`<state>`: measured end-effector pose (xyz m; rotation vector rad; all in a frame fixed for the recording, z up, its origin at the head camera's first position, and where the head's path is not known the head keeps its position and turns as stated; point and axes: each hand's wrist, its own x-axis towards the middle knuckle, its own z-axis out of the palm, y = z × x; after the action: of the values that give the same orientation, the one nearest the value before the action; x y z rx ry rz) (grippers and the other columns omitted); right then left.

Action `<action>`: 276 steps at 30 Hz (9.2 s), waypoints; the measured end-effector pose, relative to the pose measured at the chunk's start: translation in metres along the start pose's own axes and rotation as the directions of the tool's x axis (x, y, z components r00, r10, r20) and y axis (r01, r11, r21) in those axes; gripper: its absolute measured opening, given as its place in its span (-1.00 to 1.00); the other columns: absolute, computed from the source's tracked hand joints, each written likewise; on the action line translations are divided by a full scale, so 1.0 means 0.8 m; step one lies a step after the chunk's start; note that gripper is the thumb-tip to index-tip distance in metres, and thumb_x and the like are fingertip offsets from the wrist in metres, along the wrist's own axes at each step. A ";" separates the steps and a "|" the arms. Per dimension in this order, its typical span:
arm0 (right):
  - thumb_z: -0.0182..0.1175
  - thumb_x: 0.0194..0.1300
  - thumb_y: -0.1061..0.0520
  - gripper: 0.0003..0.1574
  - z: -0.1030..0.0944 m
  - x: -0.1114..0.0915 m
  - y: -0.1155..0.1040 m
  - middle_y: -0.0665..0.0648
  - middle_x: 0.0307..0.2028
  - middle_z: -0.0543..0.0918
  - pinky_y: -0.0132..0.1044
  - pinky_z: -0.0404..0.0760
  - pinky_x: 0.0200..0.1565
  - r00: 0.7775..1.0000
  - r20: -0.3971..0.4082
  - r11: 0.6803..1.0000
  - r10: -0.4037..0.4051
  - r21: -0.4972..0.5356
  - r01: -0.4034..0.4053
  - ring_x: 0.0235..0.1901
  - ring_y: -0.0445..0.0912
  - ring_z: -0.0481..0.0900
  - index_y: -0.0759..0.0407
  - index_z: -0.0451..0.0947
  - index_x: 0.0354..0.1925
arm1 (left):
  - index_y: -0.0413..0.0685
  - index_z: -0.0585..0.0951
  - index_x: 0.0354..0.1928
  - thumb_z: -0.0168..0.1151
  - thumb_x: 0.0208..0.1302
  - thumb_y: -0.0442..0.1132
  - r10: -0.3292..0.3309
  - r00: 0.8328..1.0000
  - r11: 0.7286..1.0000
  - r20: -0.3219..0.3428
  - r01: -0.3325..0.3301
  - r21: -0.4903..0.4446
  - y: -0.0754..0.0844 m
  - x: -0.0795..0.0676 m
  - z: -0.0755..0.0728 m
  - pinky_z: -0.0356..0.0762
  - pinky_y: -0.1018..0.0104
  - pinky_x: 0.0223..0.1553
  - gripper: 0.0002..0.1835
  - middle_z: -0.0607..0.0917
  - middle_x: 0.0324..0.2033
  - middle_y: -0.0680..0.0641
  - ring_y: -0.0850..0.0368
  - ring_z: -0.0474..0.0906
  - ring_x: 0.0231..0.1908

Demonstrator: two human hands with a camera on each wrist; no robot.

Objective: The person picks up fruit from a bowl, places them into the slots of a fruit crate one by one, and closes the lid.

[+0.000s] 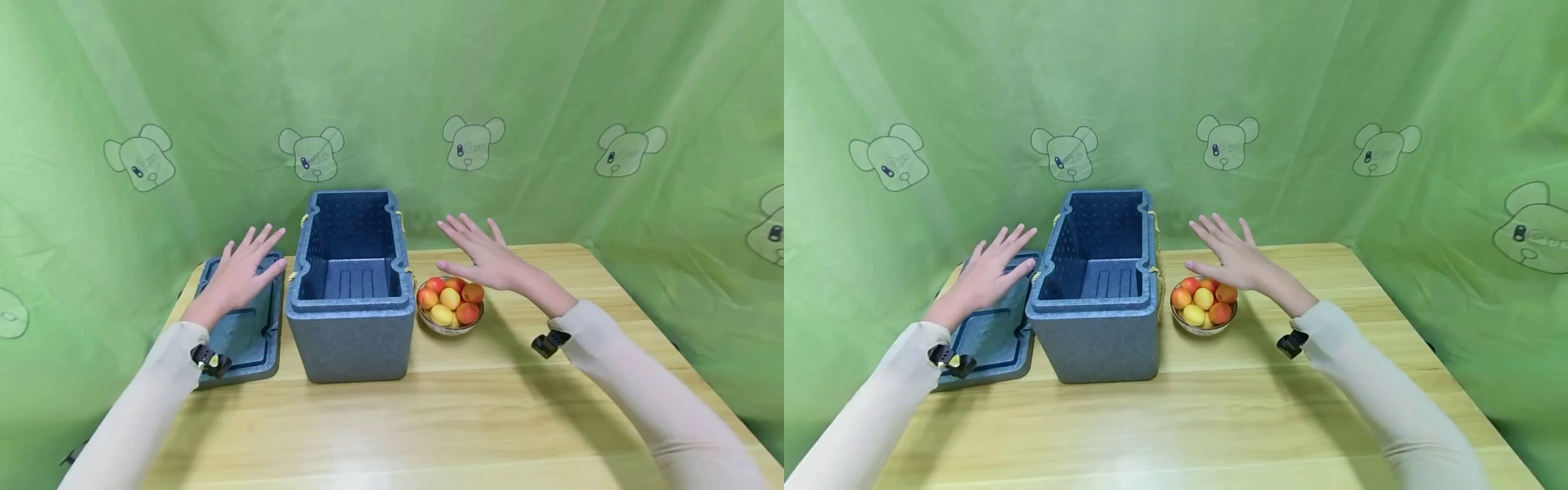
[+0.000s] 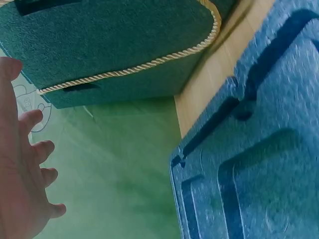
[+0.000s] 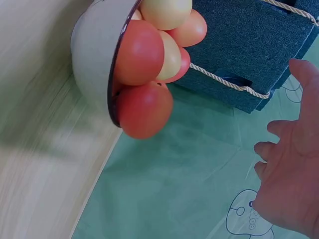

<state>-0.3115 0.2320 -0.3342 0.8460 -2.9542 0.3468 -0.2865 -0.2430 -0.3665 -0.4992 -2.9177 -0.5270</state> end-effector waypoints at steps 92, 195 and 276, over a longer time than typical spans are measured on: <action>0.55 -0.20 0.19 -0.53 0.006 -0.025 0.056 0.14 -0.34 0.70 0.11 0.47 0.00 0.780 -0.268 0.818 -0.565 -0.303 0.488 -0.22 0.10 0.55 0.25 0.69 -0.22 | 0.12 0.30 0.55 -0.13 0.59 0.09 0.280 0.936 0.940 -0.214 -0.313 -0.138 0.056 0.012 0.005 -0.05 -0.28 0.53 -0.41 0.22 0.58 -0.04 -0.09 0.09 0.58; 0.48 0.08 -0.02 -0.48 -0.071 0.095 -0.085 0.13 -0.12 0.76 0.22 0.33 0.23 0.784 -0.180 0.794 -0.594 -0.290 0.535 -0.02 0.10 0.54 0.15 0.71 0.01 | 0.03 0.44 0.46 -0.01 0.48 -0.02 0.286 0.892 0.924 -0.350 -0.353 -0.145 0.053 0.020 0.025 0.07 -0.20 0.53 -0.43 0.36 0.50 -0.08 -0.03 0.29 0.50; 0.51 0.09 0.04 -0.62 0.031 0.025 -0.020 0.15 -0.21 0.79 0.16 0.34 0.10 0.860 -0.294 0.909 -0.417 -0.115 0.401 -0.08 0.09 0.59 0.22 0.76 -0.14 | 0.10 0.39 0.50 -0.03 0.52 -0.02 0.248 0.912 0.927 -0.328 -0.322 -0.194 0.052 0.018 0.023 0.03 -0.22 0.54 -0.44 0.31 0.53 -0.06 -0.04 0.26 0.52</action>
<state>-0.3195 0.2028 -0.3530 1.2486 -2.4016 0.3405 -0.2869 -0.1956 -0.3680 -0.7895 -2.4473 -0.8407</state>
